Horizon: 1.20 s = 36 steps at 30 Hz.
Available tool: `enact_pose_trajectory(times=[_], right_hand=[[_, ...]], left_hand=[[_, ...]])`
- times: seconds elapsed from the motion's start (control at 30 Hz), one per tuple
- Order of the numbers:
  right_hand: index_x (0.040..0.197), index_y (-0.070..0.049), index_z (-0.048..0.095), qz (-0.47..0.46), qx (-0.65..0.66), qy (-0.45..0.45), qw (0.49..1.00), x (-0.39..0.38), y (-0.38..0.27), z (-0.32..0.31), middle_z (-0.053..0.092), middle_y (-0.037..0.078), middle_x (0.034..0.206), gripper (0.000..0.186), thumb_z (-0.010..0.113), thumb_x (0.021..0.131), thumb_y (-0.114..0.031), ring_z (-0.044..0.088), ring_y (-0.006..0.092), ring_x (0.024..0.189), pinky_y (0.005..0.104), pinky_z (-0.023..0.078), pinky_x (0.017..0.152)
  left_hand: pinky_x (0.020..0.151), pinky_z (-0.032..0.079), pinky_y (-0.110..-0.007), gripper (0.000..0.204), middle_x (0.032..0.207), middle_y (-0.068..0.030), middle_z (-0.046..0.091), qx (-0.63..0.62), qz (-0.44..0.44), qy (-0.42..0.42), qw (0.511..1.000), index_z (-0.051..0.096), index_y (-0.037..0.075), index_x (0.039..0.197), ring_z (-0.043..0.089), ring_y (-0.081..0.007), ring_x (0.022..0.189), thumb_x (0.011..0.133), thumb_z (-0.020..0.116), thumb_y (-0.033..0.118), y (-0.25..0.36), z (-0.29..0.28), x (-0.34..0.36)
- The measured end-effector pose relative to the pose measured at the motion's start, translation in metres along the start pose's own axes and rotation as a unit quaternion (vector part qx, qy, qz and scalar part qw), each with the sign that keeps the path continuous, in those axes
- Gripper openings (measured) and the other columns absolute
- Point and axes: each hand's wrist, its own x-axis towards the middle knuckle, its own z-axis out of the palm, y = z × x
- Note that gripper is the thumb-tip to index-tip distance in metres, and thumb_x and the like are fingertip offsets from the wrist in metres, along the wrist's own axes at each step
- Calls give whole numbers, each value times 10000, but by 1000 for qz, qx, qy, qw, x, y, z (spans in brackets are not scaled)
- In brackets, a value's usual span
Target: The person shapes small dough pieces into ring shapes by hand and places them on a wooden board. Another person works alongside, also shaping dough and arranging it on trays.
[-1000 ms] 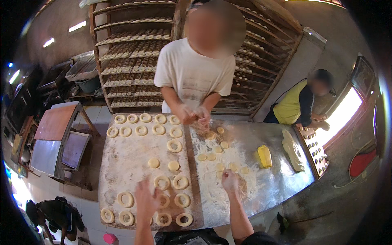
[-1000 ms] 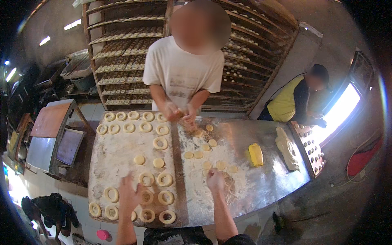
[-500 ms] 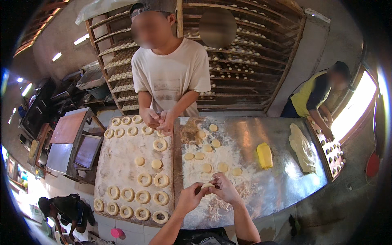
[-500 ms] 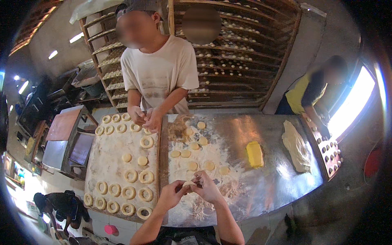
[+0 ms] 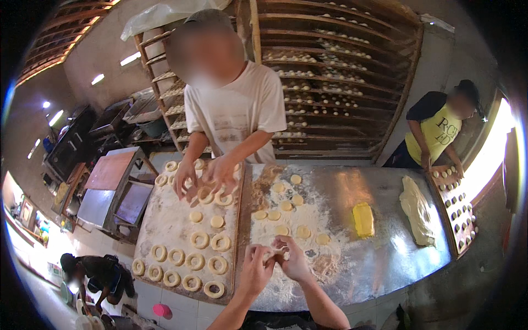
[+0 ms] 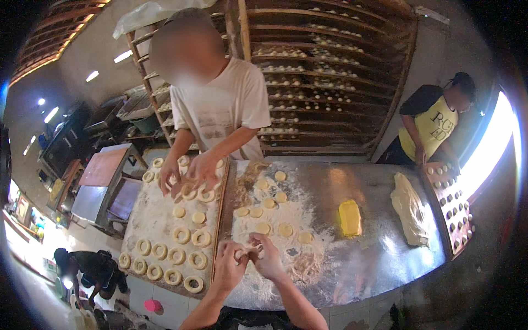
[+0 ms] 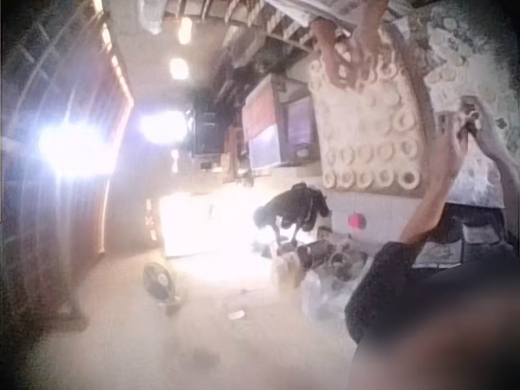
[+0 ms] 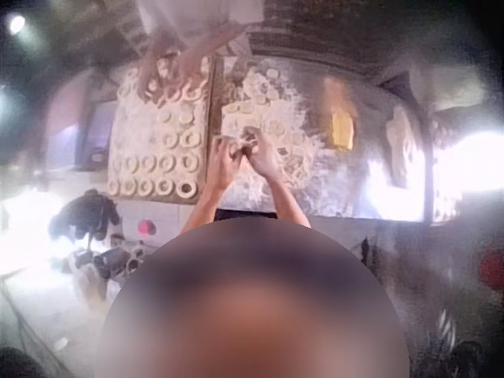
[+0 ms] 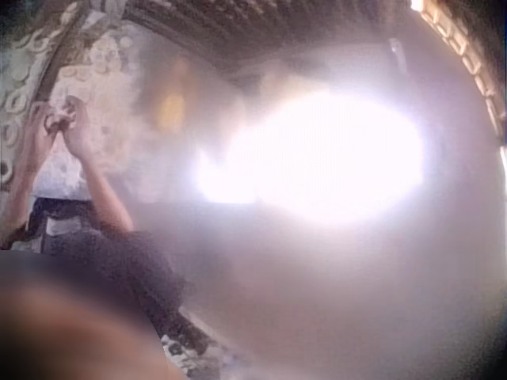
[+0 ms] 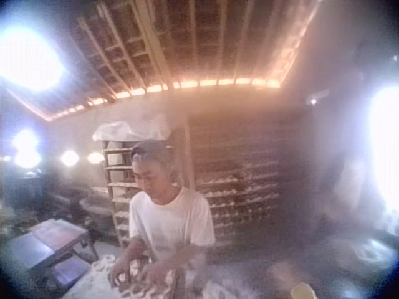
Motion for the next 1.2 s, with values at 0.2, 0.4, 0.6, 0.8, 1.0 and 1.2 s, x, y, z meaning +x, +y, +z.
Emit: enact_pose_trajectory(times=[0.2,0.4,0.6,0.8,1.0,1.2], right_hand=[[1360,-30,426,-22,-37,-175,984,-10,-6,-5,645,129,1061,495,616,903,-9,637,217,996,391,493,900],[1354,-75,429,77,314,-103,941,-8,-19,23,662,100,916,444,537,984,-295,629,216,990,403,454,955],[1351,-101,433,-111,-173,-45,978,-10,-31,86,678,136,831,511,424,1017,-487,660,269,726,426,579,717],[1501,-116,298,21,-48,-135,989,3,-39,143,705,203,958,662,407,1029,-568,674,220,824,301,533,706],[1429,-65,402,-130,-117,-284,943,33,7,187,639,146,1136,521,529,1001,-335,622,190,1054,285,492,907],[1334,-26,553,-208,-269,-299,892,54,31,257,641,130,1186,507,470,1001,-400,675,228,959,331,546,746]], left_hand=[[902,508,-427,504,1171,-206,530,61,83,84,991,522,63,1228,503,-368,1172,779,660,-120,-1,-4,-1],[904,507,-367,516,953,-105,595,-536,-83,5,840,351,64,1371,624,-222,939,909,545,-59,-11,-25,-5],[777,536,-360,376,846,-83,592,-600,-158,113,776,434,73,1300,611,-209,805,1005,533,284,-33,-37,-6],[532,510,-500,356,698,-156,655,6,-43,50,998,454,72,1230,663,-406,624,1061,411,383,-64,-90,-22],[517,480,-507,274,686,-182,616,5,-63,15,998,439,65,1169,625,-453,603,1020,537,274,-110,-153,-36],[484,459,-472,354,638,-159,577,14,-58,112,992,376,70,1215,608,-412,562,944,597,129,-143,-209,-44]])
